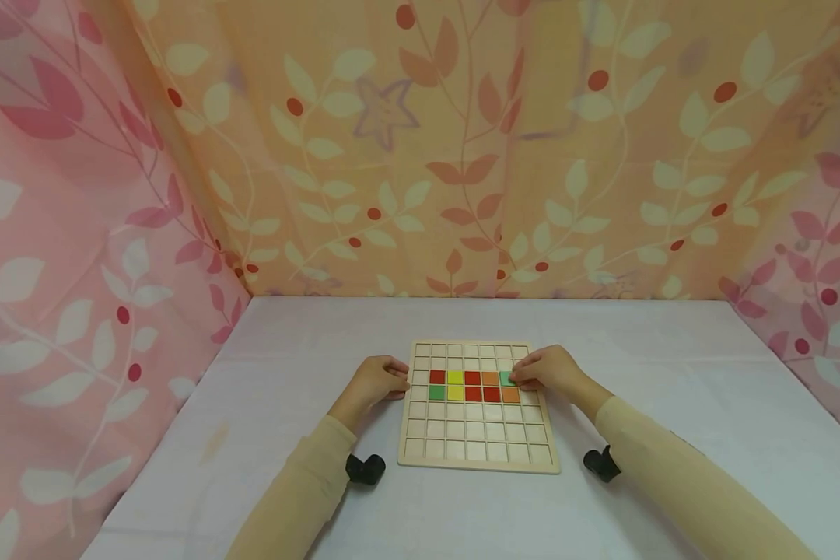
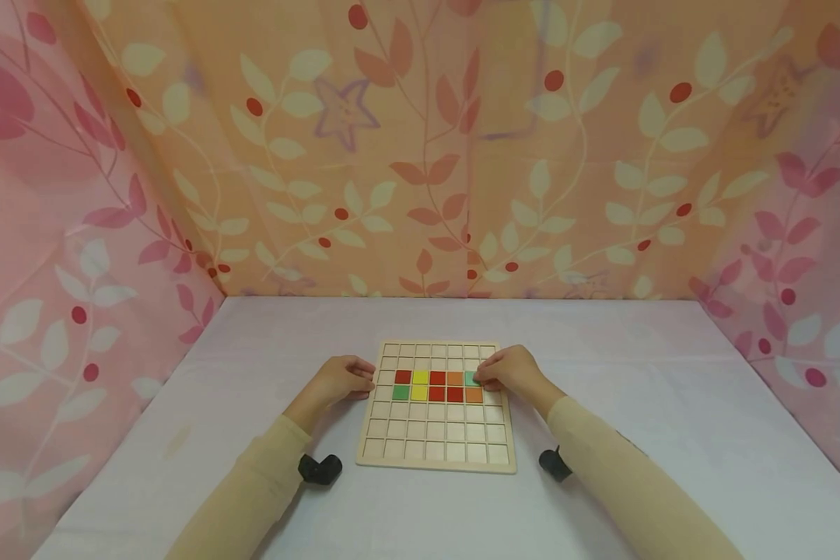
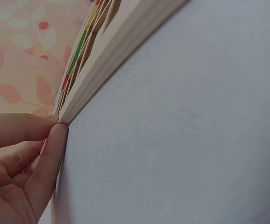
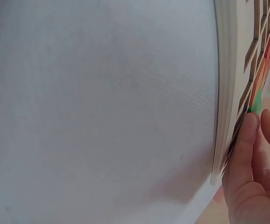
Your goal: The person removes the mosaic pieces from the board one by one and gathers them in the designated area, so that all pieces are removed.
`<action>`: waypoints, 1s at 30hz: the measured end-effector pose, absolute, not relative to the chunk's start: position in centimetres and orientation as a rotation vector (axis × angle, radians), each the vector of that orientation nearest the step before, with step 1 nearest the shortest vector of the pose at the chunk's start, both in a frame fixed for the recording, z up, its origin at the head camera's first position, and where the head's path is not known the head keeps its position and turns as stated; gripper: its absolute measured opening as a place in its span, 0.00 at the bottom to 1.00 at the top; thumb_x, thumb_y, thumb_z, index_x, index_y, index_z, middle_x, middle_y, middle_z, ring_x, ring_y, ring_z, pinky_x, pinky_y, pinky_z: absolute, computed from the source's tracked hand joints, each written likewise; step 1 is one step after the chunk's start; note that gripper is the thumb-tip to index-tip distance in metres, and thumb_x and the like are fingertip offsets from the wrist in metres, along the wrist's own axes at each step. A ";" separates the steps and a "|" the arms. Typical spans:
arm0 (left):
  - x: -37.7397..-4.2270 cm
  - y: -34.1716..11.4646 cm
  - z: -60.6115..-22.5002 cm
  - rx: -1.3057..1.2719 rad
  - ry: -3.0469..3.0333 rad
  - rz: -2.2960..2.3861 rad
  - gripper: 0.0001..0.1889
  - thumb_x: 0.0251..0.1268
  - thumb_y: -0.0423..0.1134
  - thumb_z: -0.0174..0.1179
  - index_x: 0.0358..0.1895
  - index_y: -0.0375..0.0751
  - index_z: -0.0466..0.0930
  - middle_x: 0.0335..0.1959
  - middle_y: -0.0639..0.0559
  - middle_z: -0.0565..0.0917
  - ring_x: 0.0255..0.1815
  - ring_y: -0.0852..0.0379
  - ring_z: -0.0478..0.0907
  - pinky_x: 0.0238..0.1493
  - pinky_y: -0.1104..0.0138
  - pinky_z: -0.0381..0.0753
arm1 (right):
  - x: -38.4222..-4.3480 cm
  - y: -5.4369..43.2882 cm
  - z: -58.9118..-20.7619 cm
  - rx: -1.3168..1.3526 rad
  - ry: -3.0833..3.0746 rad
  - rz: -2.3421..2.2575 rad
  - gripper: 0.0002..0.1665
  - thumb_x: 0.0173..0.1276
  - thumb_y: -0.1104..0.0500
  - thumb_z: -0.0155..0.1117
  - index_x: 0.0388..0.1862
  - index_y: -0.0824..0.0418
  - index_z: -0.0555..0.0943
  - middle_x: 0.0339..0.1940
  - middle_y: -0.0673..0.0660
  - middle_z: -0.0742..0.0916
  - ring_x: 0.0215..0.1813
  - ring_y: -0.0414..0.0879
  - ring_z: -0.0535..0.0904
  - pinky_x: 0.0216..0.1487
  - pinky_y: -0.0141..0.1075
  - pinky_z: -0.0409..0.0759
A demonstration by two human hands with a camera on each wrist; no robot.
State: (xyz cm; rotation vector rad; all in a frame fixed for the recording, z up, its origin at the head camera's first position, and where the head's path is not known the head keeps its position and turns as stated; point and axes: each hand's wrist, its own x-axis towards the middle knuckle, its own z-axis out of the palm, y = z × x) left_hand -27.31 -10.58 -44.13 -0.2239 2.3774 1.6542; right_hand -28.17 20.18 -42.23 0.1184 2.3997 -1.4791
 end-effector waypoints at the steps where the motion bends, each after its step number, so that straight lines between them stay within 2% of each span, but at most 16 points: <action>1: -27.3 -10.6 -44.1 -0.219 2.379 1.654 0.14 0.57 0.23 0.66 0.48 0.30 0.81 0.35 0.47 0.81 0.33 0.59 0.79 0.35 0.69 0.86 | -28.2 20.2 -42.2 0.121 2.405 -1.480 0.13 0.64 0.65 0.70 0.43 0.74 0.85 0.30 0.53 0.90 0.30 0.36 0.84 0.37 0.30 0.87; 14: -27.3 -10.6 -44.1 -0.209 2.375 1.667 0.14 0.57 0.21 0.66 0.48 0.30 0.81 0.35 0.47 0.81 0.32 0.58 0.79 0.34 0.70 0.86 | -28.0 20.0 -42.3 0.148 2.334 -1.626 0.14 0.62 0.68 0.70 0.44 0.78 0.82 0.27 0.49 0.88 0.26 0.36 0.83 0.34 0.30 0.87; 22: -27.2 -10.5 -44.1 -0.203 2.376 1.667 0.14 0.57 0.22 0.66 0.48 0.30 0.81 0.36 0.46 0.81 0.32 0.59 0.79 0.34 0.70 0.86 | -28.2 19.9 -42.5 0.182 2.333 -1.607 0.16 0.64 0.67 0.70 0.47 0.78 0.82 0.23 0.49 0.87 0.25 0.36 0.82 0.32 0.30 0.86; 30: -27.3 -10.7 -44.4 -0.204 2.374 1.690 0.16 0.56 0.22 0.66 0.49 0.30 0.81 0.35 0.45 0.82 0.31 0.59 0.80 0.33 0.70 0.86 | -28.1 21.1 -41.3 0.201 2.344 -1.592 0.17 0.67 0.63 0.67 0.49 0.75 0.83 0.25 0.48 0.88 0.25 0.35 0.81 0.33 0.27 0.85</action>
